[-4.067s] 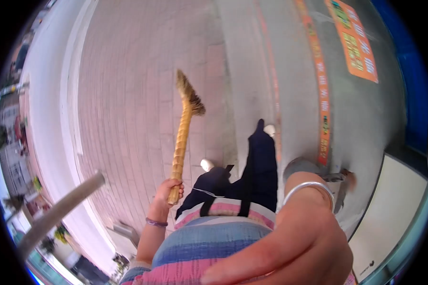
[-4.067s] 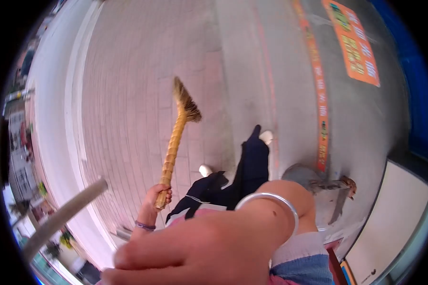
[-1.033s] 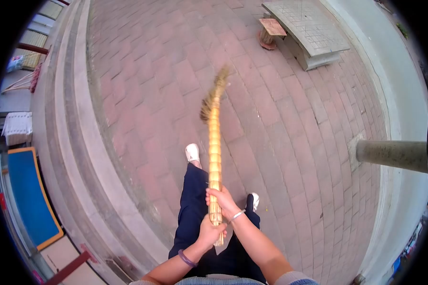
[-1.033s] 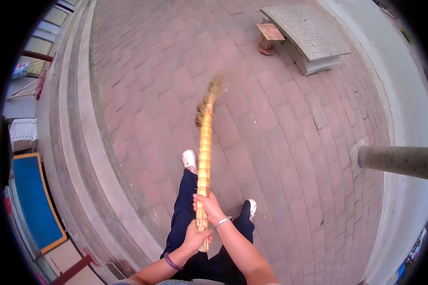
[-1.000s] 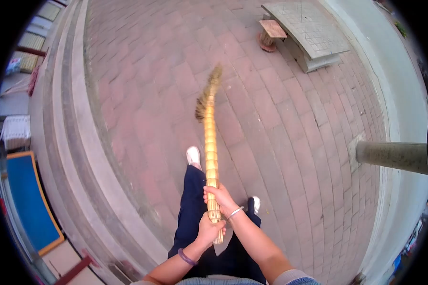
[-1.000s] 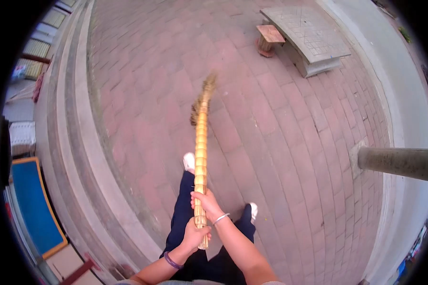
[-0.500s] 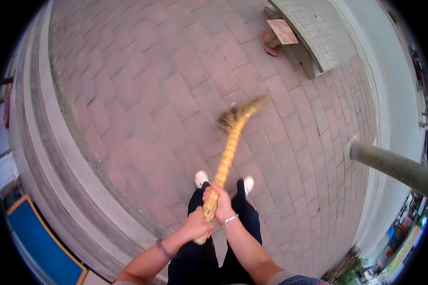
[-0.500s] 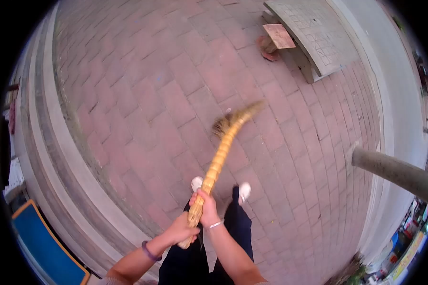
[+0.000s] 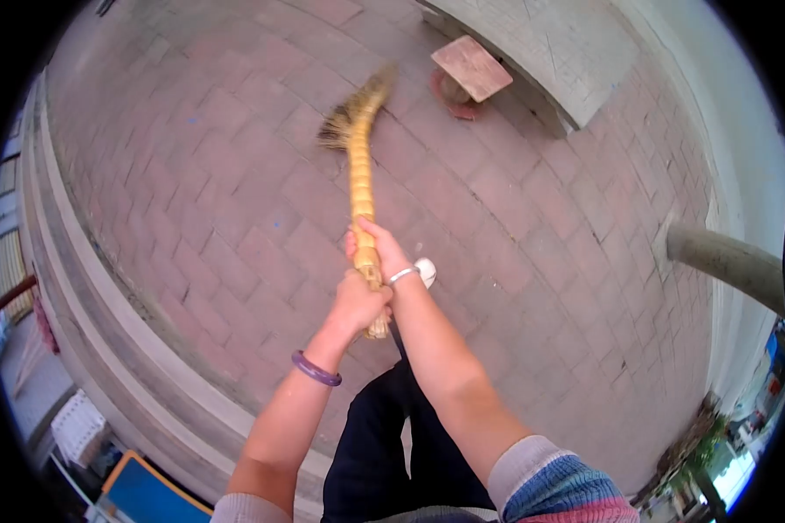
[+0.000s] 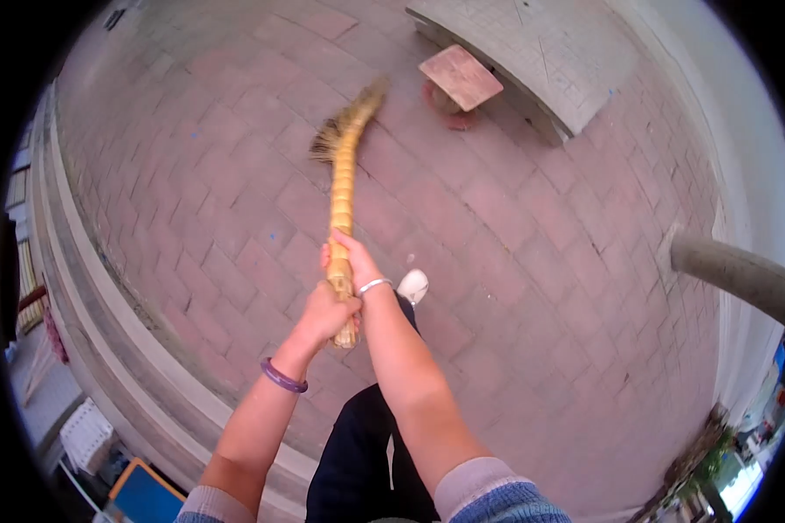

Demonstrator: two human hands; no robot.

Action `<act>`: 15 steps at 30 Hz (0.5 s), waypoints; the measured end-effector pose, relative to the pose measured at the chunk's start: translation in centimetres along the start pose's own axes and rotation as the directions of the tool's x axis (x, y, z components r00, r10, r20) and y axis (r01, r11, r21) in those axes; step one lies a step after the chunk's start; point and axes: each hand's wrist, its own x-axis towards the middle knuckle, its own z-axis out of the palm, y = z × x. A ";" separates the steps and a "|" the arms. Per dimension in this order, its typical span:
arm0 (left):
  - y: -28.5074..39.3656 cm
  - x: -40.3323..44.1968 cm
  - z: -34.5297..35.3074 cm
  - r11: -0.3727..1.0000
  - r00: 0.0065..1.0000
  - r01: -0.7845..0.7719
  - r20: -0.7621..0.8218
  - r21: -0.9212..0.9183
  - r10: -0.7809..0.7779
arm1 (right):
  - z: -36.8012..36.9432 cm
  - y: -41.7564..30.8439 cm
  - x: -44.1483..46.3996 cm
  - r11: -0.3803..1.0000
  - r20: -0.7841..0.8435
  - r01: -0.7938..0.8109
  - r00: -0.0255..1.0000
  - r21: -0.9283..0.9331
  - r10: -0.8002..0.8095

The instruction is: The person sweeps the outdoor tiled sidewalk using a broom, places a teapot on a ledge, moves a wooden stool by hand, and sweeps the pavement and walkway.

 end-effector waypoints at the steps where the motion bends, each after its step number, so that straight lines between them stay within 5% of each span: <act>1: 0.9 -0.2 0.7 0.996 0.994 0.068 0.083 0.054 -0.072 | -1.3 -0.3 -1.4 0.999 -0.047 0.038 0.998 0.017 -0.037; 2: 0.8 -2.3 1.9 0.988 0.990 -0.045 0.139 0.146 0.025 | -3.6 0.9 -3.6 0.995 -0.048 0.088 0.995 0.056 -0.085; 4: -1.4 -5.7 4.6 0.991 0.975 0.086 0.198 0.098 -0.104 | -7.7 4.0 -8.3 0.963 -0.120 0.215 0.973 0.161 -0.197; 5: -1.2 -7.8 4.3 0.982 0.915 0.104 0.372 0.157 -0.156 | -6.5 5.1 -11.9 0.950 -0.219 0.246 0.954 0.192 -0.203; 7: 2.2 -11.5 2.9 0.892 0.886 -0.017 0.419 0.452 -0.196 | -4.5 7.0 -16.6 0.884 -0.336 0.340 0.914 0.321 -0.229; 10: 4.8 -11.2 1.8 0.899 0.764 0.075 0.554 0.432 -0.330 | -3.0 6.8 -18.7 0.765 -0.469 0.529 0.816 0.368 -0.338; 14: 5.5 -11.3 4.3 0.954 0.758 0.144 0.591 0.261 -0.276 | -3.2 3.4 -20.1 0.760 -0.401 0.529 0.833 0.379 -0.380; 15: 4.8 -9.5 4.9 0.956 0.782 -0.108 0.617 0.272 -0.087 | -3.4 2.0 -20.3 0.766 -0.377 0.529 0.836 0.365 -0.398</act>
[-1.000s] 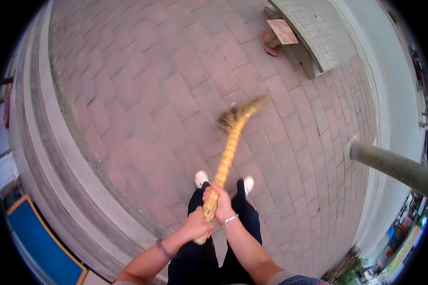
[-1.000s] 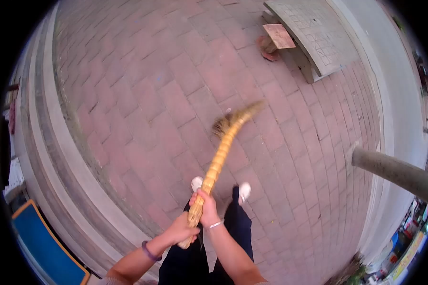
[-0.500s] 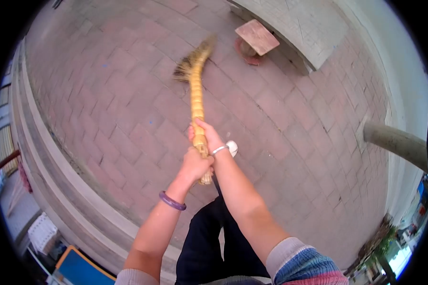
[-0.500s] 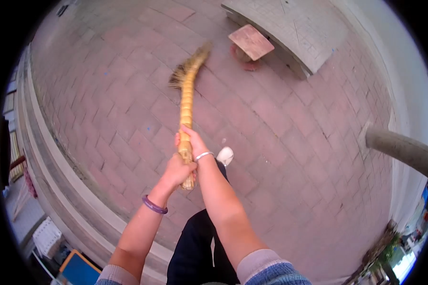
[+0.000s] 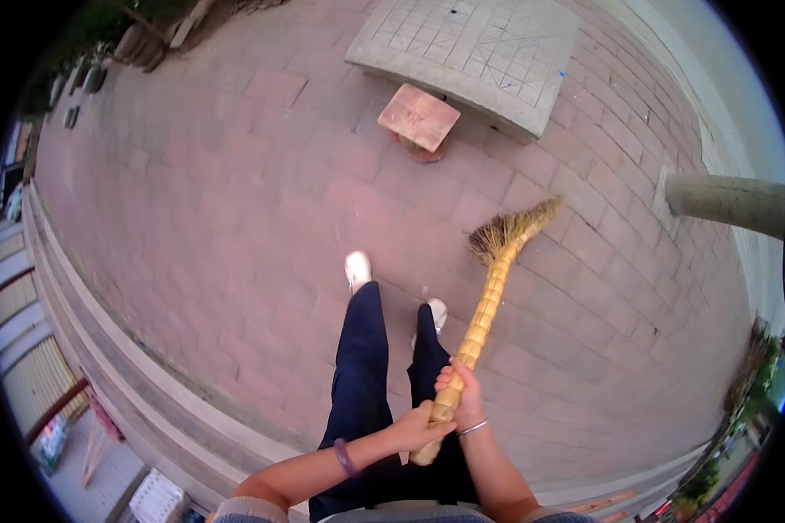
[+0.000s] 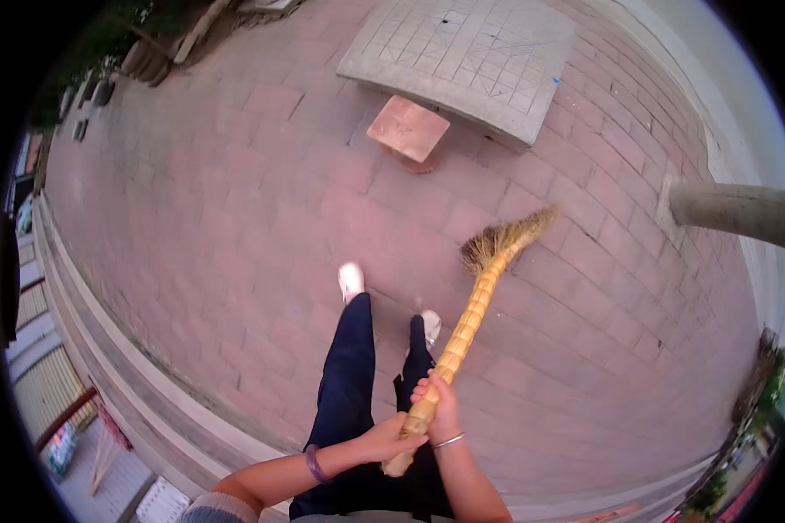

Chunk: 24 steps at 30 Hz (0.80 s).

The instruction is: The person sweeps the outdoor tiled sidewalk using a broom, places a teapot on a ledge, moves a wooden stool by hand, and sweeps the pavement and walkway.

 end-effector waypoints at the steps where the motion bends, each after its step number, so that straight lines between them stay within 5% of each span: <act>1: -0.3 1.6 -1.1 0.970 0.983 -0.180 -0.009 0.164 0.184 | -0.1 -1.4 1.2 0.990 0.063 -0.079 0.995 0.114 0.072; 3: 4.3 4.4 -6.0 0.956 0.985 0.160 0.099 -0.248 -0.140 | 0.0 -4.1 3.2 0.945 0.171 -0.200 0.972 0.260 0.159; 5: 6.5 9.7 -14.1 0.993 0.991 -0.116 -0.060 0.017 0.117 | 0.6 -5.7 4.2 0.887 0.178 -0.295 0.953 0.355 0.245; 6: 8.2 12.7 -18.4 0.891 0.945 -0.160 -0.193 0.426 0.263 | 1.3 -5.8 3.9 0.948 0.136 -0.230 0.970 0.221 0.204; 7: 8.1 16.9 -23.0 0.787 0.889 -0.118 -0.288 0.605 0.355 | 1.4 -5.0 4.8 0.959 0.064 -0.186 0.982 0.213 0.176; 11: 10.2 32.1 -40.0 0.711 0.833 0.211 -0.504 0.671 0.228 | 2.1 -2.0 5.3 0.957 0.011 -0.106 0.994 0.271 0.107; 18: 20.7 43.8 -47.1 0.968 0.636 0.087 -0.761 0.235 0.127 | 6.7 -0.5 7.0 0.963 -0.077 0.005 0.997 0.268 0.016; 24: 21.4 47.5 -47.6 0.959 0.808 -0.196 -0.588 -0.206 0.038 | 9.0 -0.6 7.0 0.968 -0.131 0.052 0.991 0.246 -0.020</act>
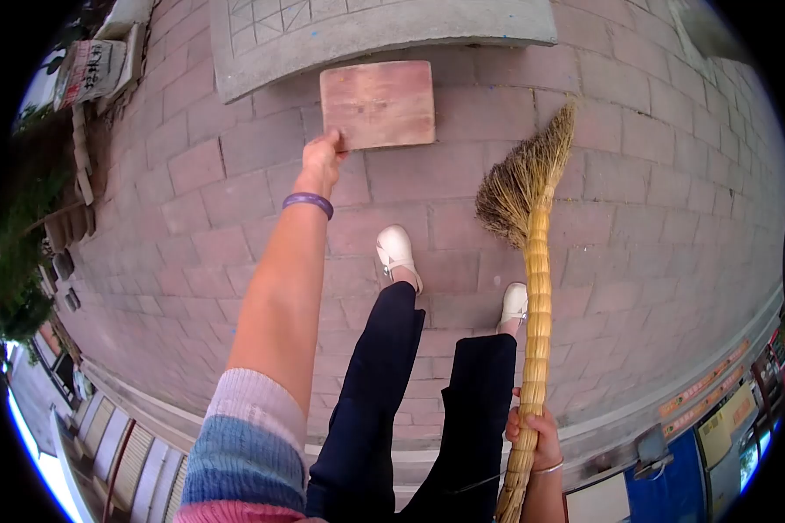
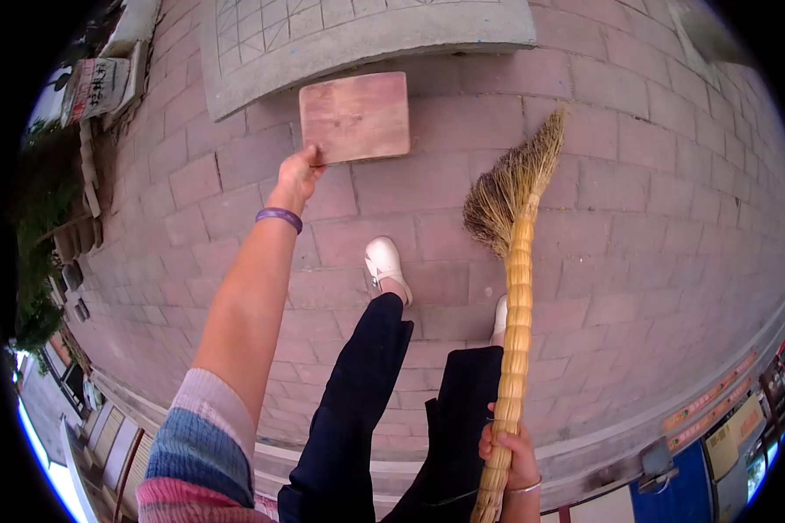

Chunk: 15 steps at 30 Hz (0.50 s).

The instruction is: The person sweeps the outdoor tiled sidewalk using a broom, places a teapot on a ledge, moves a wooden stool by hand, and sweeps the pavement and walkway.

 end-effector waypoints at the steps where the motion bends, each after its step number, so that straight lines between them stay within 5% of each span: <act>1: -0.6 0.2 0.4 0.996 0.998 -0.055 0.024 0.072 0.053 | 0.3 -0.1 0.1 1.000 0.000 0.009 1.000 -0.014 -0.009; 6: -0.9 -9.8 7.9 0.910 0.960 -0.280 0.087 0.306 0.267 | 0.8 -0.4 -0.5 0.998 -0.018 0.011 1.000 0.060 -0.010; 10: -2.5 -11.4 9.6 0.370 0.887 -0.284 0.096 0.885 0.451 | 1.0 -0.6 -0.6 0.998 -0.011 -0.007 1.000 0.063 0.007; 13: -1.9 -13.0 10.8 0.400 0.857 -0.364 0.134 0.841 0.497 | 1.1 -0.7 -1.1 1.000 -0.044 0.017 0.999 0.005 -0.017; 15: -2.2 -11.1 8.1 0.592 0.931 -0.302 0.096 0.747 0.353 | 0.6 -0.6 -1.6 1.000 -0.029 0.025 0.999 0.005 -0.025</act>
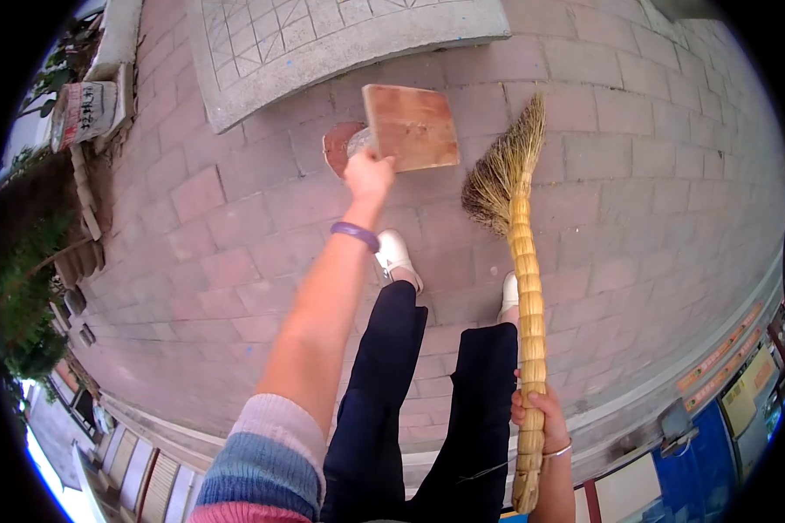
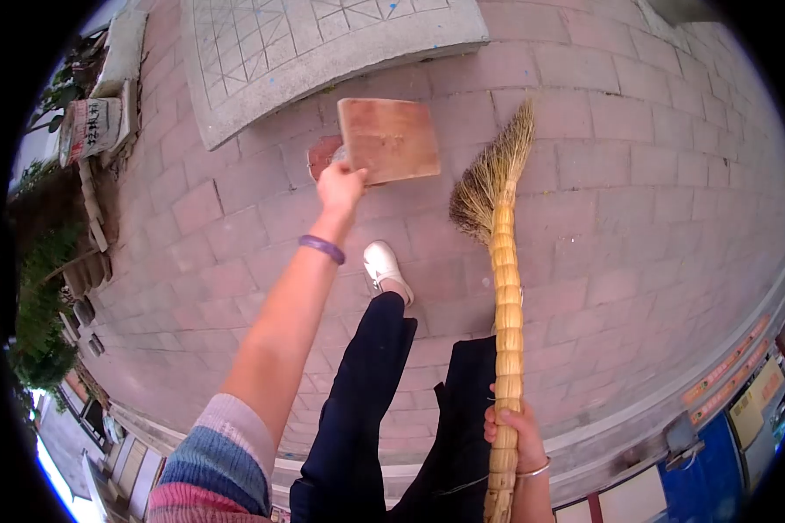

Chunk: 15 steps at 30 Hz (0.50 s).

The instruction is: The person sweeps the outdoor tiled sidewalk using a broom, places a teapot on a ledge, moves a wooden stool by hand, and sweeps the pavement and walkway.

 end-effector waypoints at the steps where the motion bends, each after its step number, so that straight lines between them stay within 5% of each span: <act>1: -1.0 1.1 -1.3 0.994 0.997 0.063 0.049 -0.094 -0.059 | 0.1 -0.4 -0.5 1.000 0.013 -0.003 1.000 0.003 0.003; 2: -1.5 0.2 -3.6 0.916 0.979 0.170 0.168 -0.363 -0.116 | 0.2 -0.8 -1.1 1.000 0.029 -0.005 1.000 0.004 0.005; 7: -8.0 -7.7 -16.8 0.689 0.956 0.293 0.206 -0.663 -0.209 | 0.6 -0.4 -5.2 0.969 -0.008 -0.073 0.997 -0.235 0.073; 12: -15.6 -17.3 -29.0 0.538 0.870 0.277 -0.030 -0.796 -0.492 | 4.2 0.4 -3.9 0.832 0.117 -0.234 0.936 -0.503 0.333; 15: -20.5 -20.2 -33.2 0.550 0.785 0.293 -0.131 -0.783 -0.605 | 10.7 2.3 3.2 0.798 0.384 -0.065 0.851 -0.599 0.357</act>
